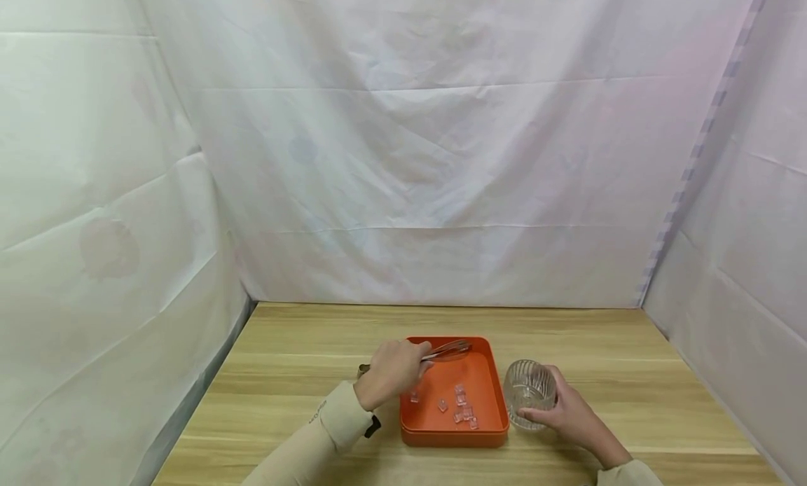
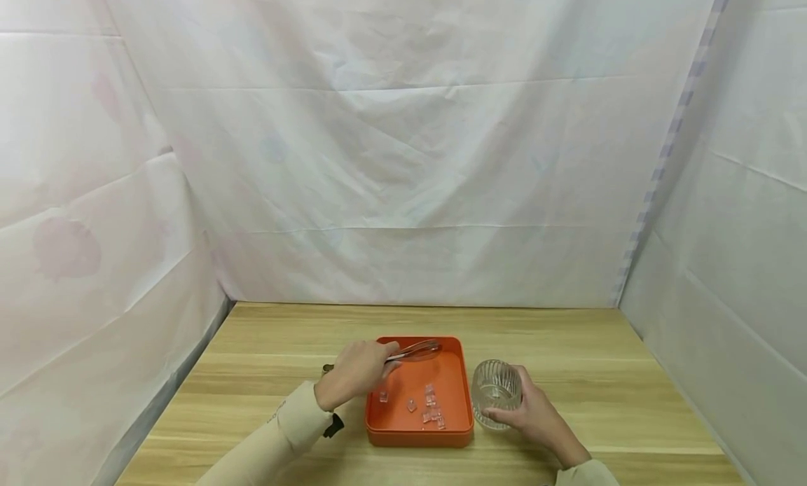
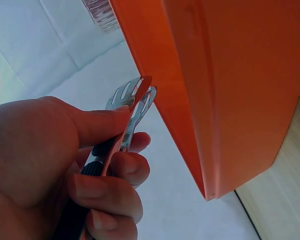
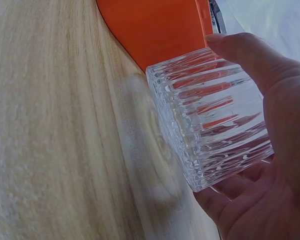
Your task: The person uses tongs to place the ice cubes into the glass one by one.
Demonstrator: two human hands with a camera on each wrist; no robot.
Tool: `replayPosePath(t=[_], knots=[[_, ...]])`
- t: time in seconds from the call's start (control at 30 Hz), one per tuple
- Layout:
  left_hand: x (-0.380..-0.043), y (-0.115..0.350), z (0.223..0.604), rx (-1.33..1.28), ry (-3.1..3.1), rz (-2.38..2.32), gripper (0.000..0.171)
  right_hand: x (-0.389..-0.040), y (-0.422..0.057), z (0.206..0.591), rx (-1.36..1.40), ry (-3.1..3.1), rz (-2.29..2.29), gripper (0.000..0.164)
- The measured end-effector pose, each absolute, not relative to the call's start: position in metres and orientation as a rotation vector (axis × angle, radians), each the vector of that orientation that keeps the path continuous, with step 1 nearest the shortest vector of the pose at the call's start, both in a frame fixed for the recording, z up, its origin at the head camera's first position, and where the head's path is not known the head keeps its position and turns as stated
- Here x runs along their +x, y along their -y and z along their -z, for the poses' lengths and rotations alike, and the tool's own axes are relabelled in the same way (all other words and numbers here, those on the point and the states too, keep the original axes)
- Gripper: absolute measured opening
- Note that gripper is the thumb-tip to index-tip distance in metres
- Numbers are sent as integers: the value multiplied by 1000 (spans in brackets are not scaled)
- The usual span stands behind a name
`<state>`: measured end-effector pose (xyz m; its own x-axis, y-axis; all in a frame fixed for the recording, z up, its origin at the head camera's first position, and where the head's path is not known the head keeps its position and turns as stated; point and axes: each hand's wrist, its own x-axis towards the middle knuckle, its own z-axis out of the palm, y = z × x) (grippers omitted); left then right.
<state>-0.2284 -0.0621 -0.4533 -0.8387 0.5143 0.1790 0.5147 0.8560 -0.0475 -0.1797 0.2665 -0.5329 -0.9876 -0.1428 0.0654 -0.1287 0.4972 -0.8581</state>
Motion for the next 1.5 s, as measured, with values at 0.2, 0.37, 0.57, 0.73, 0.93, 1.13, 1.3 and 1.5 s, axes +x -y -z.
replayPosePath(t=[0.2, 0.37, 0.57, 0.73, 0.93, 1.13, 1.3, 1.5], knots=[[-227, 62, 450, -802, 2834, 19, 19, -180, -267, 534, -243, -2700, 1555, 85], [-225, 61, 448, -820, 2794, 24, 20, -180, -267, 533, -243, -2701, 1544, 85], [-222, 59, 443, -856, 2748, 50, 20, -180, -267, 533, -241, -2697, 1533, 86], [-220, 56, 439, -886, 2755, 83, 20, -180, -268, 534, -244, -2702, 1539, 86], [-217, 51, 435, -930, 2745, 87, 20, -181, -268, 535, -249, -2705, 1549, 86], [-214, 46, 431, -967, 2722, 118, 20, -181, -268, 535, -252, -2712, 1534, 85], [-213, 40, 428, -988, 2728, 144, 20, -182, -268, 533, -251, -2709, 1531, 86], [-211, 32, 425, -1002, 2757, 158, 20, -183, -267, 532, -268, -2689, 1557, 85]])
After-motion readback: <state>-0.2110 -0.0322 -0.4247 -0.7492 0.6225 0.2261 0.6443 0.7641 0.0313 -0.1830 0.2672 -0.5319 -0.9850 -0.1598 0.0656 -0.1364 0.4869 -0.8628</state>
